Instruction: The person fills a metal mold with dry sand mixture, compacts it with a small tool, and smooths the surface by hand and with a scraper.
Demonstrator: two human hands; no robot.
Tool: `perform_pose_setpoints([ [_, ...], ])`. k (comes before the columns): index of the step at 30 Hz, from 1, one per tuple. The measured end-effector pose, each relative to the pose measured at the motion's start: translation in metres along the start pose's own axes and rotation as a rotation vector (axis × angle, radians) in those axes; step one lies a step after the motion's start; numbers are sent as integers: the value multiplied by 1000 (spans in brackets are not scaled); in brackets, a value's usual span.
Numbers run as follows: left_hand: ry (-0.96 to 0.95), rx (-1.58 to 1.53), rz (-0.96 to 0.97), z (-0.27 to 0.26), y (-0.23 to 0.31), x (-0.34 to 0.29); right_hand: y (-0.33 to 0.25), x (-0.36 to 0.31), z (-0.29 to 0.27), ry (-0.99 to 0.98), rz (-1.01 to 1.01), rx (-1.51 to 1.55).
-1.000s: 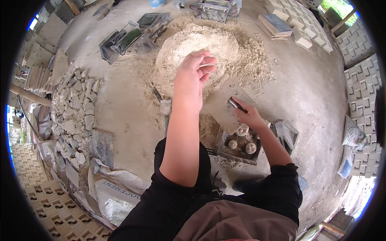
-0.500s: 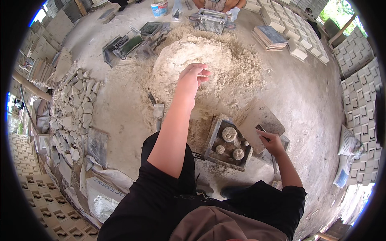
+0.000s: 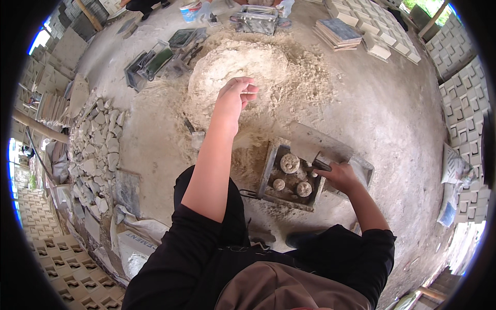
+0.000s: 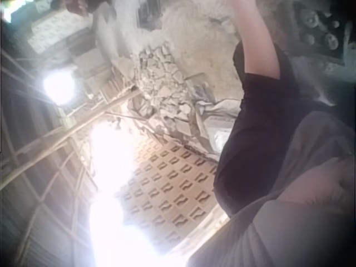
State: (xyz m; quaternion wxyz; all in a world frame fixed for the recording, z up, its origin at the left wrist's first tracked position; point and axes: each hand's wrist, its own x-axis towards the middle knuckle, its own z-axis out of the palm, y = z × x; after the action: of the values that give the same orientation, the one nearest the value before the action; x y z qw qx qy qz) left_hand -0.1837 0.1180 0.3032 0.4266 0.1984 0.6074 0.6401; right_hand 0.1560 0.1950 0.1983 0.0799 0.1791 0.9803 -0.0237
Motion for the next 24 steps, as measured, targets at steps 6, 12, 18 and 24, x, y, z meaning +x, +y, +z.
perform_pose_setpoints([
  [6, 13, -84, 30, -9, 10, -7, -15, 25, -20, 209, 273, 499],
  [12, -29, -165, 77, -4, 12, -9, -71, 97, -45, 186, 267, 1061],
  [18, 46, -134, 94, 3, 10, -4, -128, 211, 29, 307, 247, 1238],
  [24, 5, -64, 86, 7, -4, 15, -193, 272, 98, 289, 426, 1246],
])
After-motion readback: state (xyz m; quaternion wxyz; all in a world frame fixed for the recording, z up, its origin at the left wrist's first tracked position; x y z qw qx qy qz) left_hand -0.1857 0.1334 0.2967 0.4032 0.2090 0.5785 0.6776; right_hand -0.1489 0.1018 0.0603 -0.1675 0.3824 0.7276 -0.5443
